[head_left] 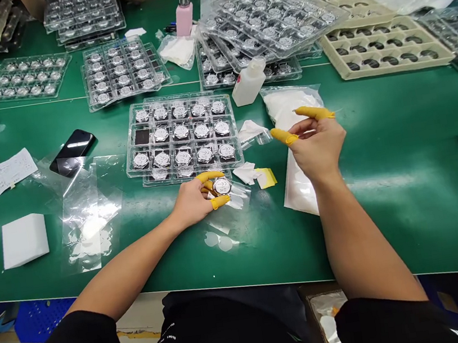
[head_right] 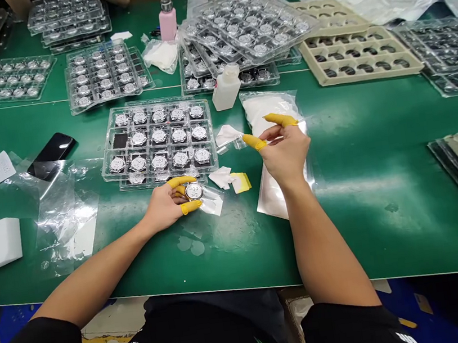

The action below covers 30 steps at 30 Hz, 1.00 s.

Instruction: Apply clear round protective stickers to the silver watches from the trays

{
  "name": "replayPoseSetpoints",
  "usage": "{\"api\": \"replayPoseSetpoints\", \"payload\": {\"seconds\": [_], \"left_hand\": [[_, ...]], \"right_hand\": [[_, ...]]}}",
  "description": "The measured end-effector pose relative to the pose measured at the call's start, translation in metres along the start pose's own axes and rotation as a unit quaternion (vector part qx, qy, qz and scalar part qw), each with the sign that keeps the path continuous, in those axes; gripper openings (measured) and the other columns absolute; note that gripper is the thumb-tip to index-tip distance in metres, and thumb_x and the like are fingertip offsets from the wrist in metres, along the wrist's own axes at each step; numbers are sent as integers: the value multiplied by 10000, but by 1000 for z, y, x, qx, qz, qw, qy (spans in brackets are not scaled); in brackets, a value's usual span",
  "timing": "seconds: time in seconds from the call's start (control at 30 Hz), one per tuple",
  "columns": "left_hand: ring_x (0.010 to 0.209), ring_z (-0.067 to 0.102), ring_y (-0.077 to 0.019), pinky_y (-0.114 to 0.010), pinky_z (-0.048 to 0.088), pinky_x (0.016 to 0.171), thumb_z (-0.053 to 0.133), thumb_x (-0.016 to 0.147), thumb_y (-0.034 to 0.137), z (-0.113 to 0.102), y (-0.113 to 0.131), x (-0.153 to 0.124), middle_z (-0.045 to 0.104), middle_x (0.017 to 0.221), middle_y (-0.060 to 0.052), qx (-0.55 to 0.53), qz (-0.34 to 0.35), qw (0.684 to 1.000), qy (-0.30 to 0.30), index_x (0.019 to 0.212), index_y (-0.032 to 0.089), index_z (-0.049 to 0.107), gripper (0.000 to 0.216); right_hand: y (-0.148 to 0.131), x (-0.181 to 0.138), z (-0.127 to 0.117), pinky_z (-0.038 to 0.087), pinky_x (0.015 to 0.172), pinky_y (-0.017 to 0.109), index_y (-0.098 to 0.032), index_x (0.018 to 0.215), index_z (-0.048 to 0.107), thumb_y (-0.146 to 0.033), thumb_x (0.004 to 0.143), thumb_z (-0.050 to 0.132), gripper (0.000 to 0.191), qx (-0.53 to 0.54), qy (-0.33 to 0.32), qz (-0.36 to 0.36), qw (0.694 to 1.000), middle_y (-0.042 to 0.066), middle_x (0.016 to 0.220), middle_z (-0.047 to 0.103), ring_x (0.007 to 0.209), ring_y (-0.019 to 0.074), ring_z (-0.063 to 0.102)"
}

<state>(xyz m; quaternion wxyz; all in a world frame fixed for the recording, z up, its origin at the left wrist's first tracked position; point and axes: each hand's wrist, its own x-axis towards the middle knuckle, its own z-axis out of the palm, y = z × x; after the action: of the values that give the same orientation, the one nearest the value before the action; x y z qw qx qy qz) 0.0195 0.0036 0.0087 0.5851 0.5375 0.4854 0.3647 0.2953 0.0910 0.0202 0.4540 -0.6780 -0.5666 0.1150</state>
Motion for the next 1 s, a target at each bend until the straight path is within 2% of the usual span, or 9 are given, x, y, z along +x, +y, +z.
{"api": "replayPoseSetpoints", "payload": {"seconds": [0.13,0.27,0.37,0.53,0.63,0.7,0.73,0.83,1.0], "left_hand": [[710,665,-124,-264,581,693,860,688,234,0,-1,0,712,837,-18,-1,-2,1000,-5,1236,194,702,572],[737,682,-133,-277,592,724,853,692,217,0,-1,0,723,848,-25,-9,4,1000,-3,1236,189,699,566],[749,690,-137,-294,602,756,853,692,214,0,-1,-1,726,864,-27,-8,2,1000,-3,1238,192,698,567],[722,669,-127,-282,593,735,857,691,231,0,-2,0,709,840,-18,0,0,1000,-4,1242,190,698,574],[737,672,-131,-291,595,752,854,689,229,0,-3,1,706,853,-20,-3,-1,1000,-5,1244,192,697,579],[749,673,-134,-304,600,776,858,681,229,0,-4,1,701,856,-17,0,2,1000,-4,1240,200,701,581],[750,671,-135,-308,602,783,861,679,230,0,-4,1,700,858,-15,1,4,1000,-3,1241,203,702,585],[736,663,-129,-303,599,779,868,676,230,0,-4,1,709,864,-14,2,6,1000,-3,1250,207,699,599],[659,625,-99,-245,560,679,858,675,214,1,-3,2,696,796,13,-2,5,1000,17,1232,202,705,578]], "right_hand": [[-1,-1,-7,577,856,468,-243,959,730,-322,801,711,178,-22,-40,-25,999,76,1262,730,1005,266,684],[-5,-2,-11,572,883,463,-260,977,740,-312,795,719,191,-33,-97,-19,995,47,1217,745,1079,270,675],[-4,-2,-8,559,899,470,-249,920,741,-355,828,689,150,-64,-103,-10,993,49,1138,763,991,258,679],[-9,-6,-10,543,857,445,-225,1029,752,-369,833,682,253,-37,-75,-46,995,74,974,750,879,241,654],[-13,-17,-12,534,723,385,-237,955,771,-416,809,722,236,27,-191,-93,977,56,892,714,759,206,623],[-12,-26,-10,526,707,387,-247,938,788,-403,792,745,218,-4,-288,-164,944,63,909,717,779,218,622],[-10,-29,-9,523,714,397,-249,941,796,-378,801,736,199,-35,-308,-198,930,69,918,724,803,231,625],[-8,-34,-7,504,680,403,-241,907,806,-301,858,665,160,-83,-302,-257,914,77,840,723,792,246,617],[-36,-47,-9,467,567,333,-263,931,785,-313,880,718,98,53,-278,-287,915,48,795,688,687,184,602]]}}
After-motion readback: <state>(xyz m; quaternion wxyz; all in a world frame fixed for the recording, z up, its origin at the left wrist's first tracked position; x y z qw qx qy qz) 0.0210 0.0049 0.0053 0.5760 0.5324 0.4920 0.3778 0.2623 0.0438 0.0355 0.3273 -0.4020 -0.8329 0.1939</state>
